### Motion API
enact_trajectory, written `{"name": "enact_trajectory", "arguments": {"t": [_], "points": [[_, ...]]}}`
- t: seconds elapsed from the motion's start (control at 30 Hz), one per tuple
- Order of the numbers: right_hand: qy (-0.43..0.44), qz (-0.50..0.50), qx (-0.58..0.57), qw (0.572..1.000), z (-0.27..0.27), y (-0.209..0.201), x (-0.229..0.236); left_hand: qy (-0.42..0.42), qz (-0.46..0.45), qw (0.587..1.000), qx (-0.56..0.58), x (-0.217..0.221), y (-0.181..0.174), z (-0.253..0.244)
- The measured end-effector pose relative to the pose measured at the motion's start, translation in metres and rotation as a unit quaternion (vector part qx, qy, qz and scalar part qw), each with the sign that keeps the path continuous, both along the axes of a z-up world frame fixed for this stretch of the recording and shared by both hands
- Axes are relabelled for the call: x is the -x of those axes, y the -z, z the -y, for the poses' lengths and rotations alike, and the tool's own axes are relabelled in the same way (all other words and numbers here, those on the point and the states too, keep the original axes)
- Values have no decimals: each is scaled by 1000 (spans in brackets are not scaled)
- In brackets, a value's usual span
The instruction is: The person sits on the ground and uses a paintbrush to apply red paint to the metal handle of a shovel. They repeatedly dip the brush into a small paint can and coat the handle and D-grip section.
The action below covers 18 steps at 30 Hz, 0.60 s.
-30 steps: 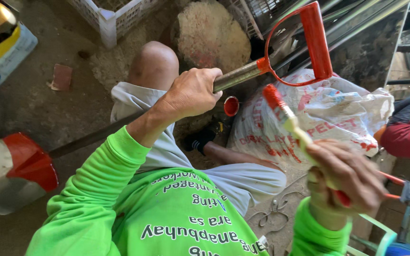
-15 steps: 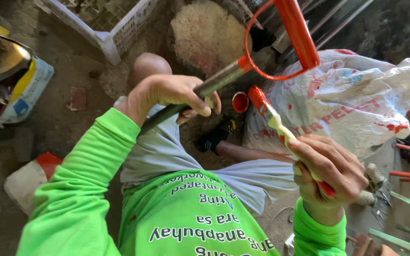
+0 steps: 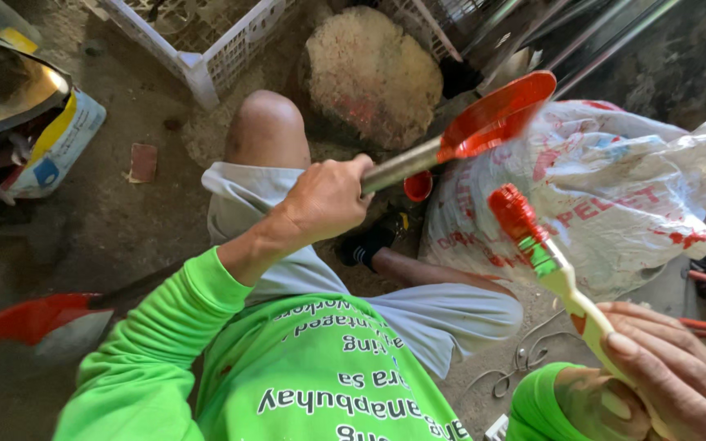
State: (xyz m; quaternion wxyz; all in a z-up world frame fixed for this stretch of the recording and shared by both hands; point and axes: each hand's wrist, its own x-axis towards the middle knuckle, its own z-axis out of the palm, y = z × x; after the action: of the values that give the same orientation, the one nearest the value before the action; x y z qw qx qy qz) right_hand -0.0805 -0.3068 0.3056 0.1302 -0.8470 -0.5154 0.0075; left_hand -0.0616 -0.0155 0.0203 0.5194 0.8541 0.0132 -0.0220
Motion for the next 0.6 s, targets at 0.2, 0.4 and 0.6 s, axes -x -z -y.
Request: {"name": "enact_trajectory", "arguments": {"t": [0.2, 0.4, 0.6], "points": [[-2, 27, -70, 997, -18, 19, 0, -93, -33, 990, -105, -5, 4, 11], [84, 71, -192, 975, -58, 85, -24, -144, -2, 976, -164, -19, 30, 26], [33, 55, -180, 982, -61, 112, -58, -192, 22, 961, -198, -23, 46, 34]]}}
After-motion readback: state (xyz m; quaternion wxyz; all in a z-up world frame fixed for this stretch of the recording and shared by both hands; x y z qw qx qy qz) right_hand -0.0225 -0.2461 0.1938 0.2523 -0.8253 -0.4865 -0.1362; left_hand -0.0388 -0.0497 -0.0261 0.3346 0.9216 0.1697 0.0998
